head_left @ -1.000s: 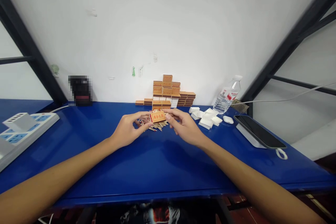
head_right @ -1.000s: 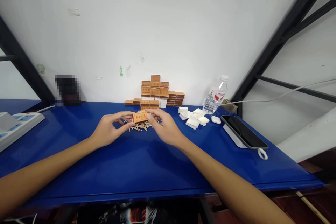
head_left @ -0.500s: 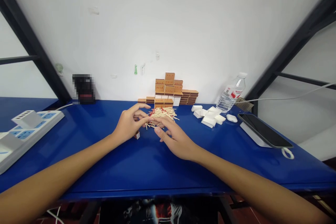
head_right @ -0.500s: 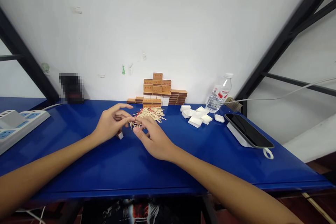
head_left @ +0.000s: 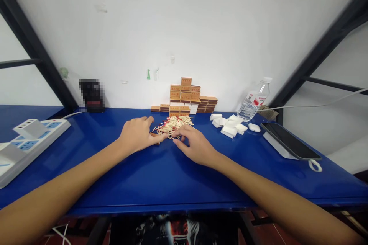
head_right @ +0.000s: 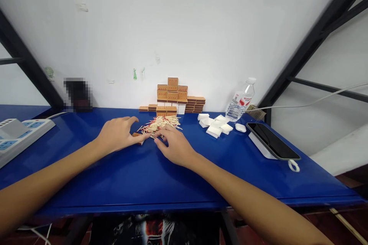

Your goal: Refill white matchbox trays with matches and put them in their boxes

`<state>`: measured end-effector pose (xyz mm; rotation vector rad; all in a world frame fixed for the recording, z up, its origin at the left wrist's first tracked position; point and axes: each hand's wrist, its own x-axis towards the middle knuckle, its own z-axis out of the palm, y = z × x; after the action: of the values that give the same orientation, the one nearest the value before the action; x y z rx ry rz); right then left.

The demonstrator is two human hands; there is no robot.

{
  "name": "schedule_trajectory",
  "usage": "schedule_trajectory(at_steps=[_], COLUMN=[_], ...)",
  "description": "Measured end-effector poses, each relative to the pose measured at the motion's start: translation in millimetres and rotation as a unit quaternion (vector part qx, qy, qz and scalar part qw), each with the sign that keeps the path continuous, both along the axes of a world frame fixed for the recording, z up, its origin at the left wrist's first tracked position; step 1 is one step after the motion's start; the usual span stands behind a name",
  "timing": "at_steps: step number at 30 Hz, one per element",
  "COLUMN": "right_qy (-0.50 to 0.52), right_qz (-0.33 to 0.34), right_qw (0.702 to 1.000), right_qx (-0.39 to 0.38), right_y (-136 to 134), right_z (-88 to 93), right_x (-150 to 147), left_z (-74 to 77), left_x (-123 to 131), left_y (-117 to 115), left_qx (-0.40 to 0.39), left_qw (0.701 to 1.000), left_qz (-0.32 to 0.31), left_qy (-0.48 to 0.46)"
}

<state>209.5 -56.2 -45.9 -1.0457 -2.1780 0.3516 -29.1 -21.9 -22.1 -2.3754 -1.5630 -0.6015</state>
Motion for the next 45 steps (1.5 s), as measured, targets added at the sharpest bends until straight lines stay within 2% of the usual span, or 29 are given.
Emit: schedule_trajectory(at_steps=[3, 6, 10, 13, 15, 16, 17, 20, 22, 23, 25, 29, 33, 37, 39, 42, 44, 45], right_qy=[0.003, 0.007, -0.007, -0.008, -0.006, -0.006, -0.004, 0.018, 0.033, 0.037, 0.044, 0.040, 0.018, 0.020, 0.063, 0.148, 0.197, 0.219], right_qz=[-0.014, -0.026, -0.041, -0.046, -0.046, -0.044, -0.038, 0.003, 0.026, 0.032, 0.037, 0.050, 0.064, 0.060, 0.046, 0.034, 0.024, 0.012], right_qw=[1.000, 1.000, 0.999, 0.999, 0.999, 0.999, 0.999, 1.000, 0.999, 0.998, 0.997, 0.997, 0.997, 0.998, 0.996, 0.977, 0.955, 0.942], right_qx=[0.003, 0.006, 0.011, 0.005, 0.002, 0.004, 0.008, 0.025, 0.034, 0.038, 0.043, 0.045, 0.040, 0.004, -0.050, -0.150, -0.220, -0.255], right_y=[5, 7, 9, 10, 10, 10, 10, 6, 3, 2, -1, -6, -12, -13, -9, -3, 0, 1], right_z=[1.0, 4.2, 7.9, 8.8, 8.9, 8.9, 9.0, 9.1, 9.1, 9.1, 9.4, 13.0, 19.0, 19.1, 16.4, 13.1, 13.4, 14.4], right_x=[4, 7, 10, 11, 11, 12, 12, 11, 9, 8, 6, 4, 3, 1, 0, 0, -1, -1], left_z=[-2.9, -3.9, 2.4, 9.3, 13.3, 14.9, 16.0, 16.0, 13.4, 11.7, 8.7, 6.5, 5.1, 1.3, 0.9, 2.6, 3.2, 2.7], left_x=[2, 2, -5, -12, -13, -13, -11, -2, 3, 6, 8, 8, 10, 15, 16, 18, 20, 21], left_y=[-5, -6, 0, 7, 11, 11, 10, 2, -3, -4, -5, -3, -7, -11, -13, -16, -19, -20], left_qx=[-0.058, -0.081, -0.090, -0.102, -0.146, -0.192, -0.253, -0.446, -0.514, -0.533, -0.549, -0.569, -0.583, -0.556, -0.536, -0.510, -0.468, -0.421], left_qw=[0.997, 0.995, 0.995, 0.994, 0.978, 0.956, 0.922, 0.764, 0.678, 0.650, 0.626, 0.634, 0.636, 0.683, 0.701, 0.727, 0.768, 0.805], left_qz=[0.034, 0.022, 0.011, -0.014, -0.062, -0.098, -0.137, -0.217, -0.231, -0.233, -0.225, -0.201, -0.224, -0.211, -0.205, -0.216, -0.225, -0.223], left_qy=[0.049, 0.051, 0.035, -0.041, -0.139, -0.198, -0.259, -0.412, -0.472, -0.490, -0.506, -0.484, -0.452, -0.426, -0.424, -0.407, -0.375, -0.353])
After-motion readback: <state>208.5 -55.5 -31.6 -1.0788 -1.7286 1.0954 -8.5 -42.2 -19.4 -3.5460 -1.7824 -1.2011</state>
